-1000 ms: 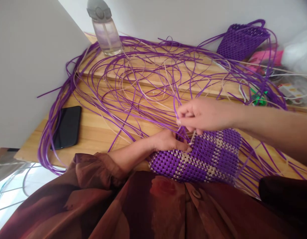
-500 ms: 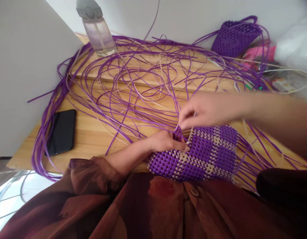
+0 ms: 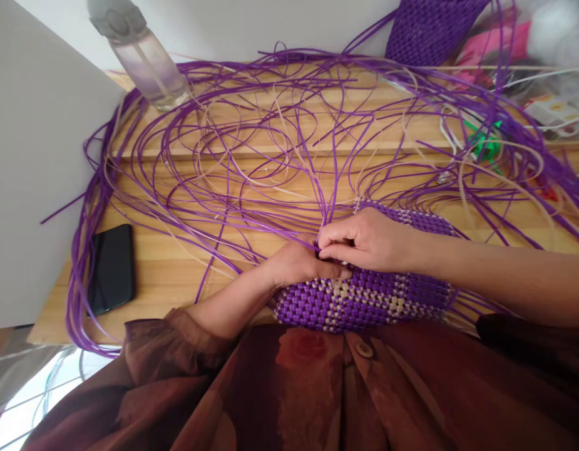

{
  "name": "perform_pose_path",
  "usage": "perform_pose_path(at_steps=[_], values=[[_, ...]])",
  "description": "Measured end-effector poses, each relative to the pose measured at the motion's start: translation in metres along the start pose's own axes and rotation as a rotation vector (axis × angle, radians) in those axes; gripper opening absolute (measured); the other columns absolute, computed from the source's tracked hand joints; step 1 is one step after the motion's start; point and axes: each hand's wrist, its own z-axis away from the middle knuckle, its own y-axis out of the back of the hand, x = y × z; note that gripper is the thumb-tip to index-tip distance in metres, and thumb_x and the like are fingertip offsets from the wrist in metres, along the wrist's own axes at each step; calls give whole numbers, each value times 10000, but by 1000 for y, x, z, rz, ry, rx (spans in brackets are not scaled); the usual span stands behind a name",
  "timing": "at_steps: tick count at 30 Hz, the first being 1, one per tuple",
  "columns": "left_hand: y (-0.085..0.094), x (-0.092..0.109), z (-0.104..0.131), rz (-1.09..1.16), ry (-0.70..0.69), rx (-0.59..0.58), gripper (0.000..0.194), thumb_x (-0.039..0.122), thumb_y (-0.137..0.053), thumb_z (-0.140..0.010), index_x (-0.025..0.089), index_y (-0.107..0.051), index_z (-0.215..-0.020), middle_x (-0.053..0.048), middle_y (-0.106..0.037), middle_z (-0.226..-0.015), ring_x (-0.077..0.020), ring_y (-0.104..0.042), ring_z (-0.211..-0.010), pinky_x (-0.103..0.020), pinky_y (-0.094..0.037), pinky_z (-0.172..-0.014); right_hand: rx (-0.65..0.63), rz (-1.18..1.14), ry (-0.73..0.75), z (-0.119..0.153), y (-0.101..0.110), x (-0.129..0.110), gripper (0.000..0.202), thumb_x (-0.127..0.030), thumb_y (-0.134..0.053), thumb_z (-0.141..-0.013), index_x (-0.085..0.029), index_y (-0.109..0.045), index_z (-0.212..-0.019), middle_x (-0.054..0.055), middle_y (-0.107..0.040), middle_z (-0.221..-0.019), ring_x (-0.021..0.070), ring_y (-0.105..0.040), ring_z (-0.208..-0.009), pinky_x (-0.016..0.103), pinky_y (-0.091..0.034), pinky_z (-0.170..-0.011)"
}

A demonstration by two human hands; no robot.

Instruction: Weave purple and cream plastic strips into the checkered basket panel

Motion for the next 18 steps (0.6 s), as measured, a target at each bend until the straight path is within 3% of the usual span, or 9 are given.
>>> perform_pose_path(at_steps=[5,14,18], values=[[-1,2,2,5,-7,32,372,320,-824,-703,123,-744,-1009,-72,-742,-1028,-214,-665,-991,-360,-504,-955,29,-22,7,0,-2,2,226,-298,-535,-948,-181,-717,-881,-5,-713,-790,116,-616,-702,242,-401,-680],[-3,0,0,184,12,-9,354,291,-845,-696,118,-758,-993,-80,-756,-1023,-209,-688,-976,-372,-509,-974,80,-90,20,1,-5,4,211,-307,-572,-933,-169,-713,-860,-11,-720,-794,99,-619,-692,226,-399,-664],[-2,-2,3,195,31,50,372,362,-832,-723,136,-755,-1009,-87,-754,-1076,-211,-681,-1027,-361,-497,-981,35,-139,-26,-4,0,3,168,-277,-594,-902,-174,-702,-823,-26,-702,-747,96,-612,-674,223,-394,-657]])
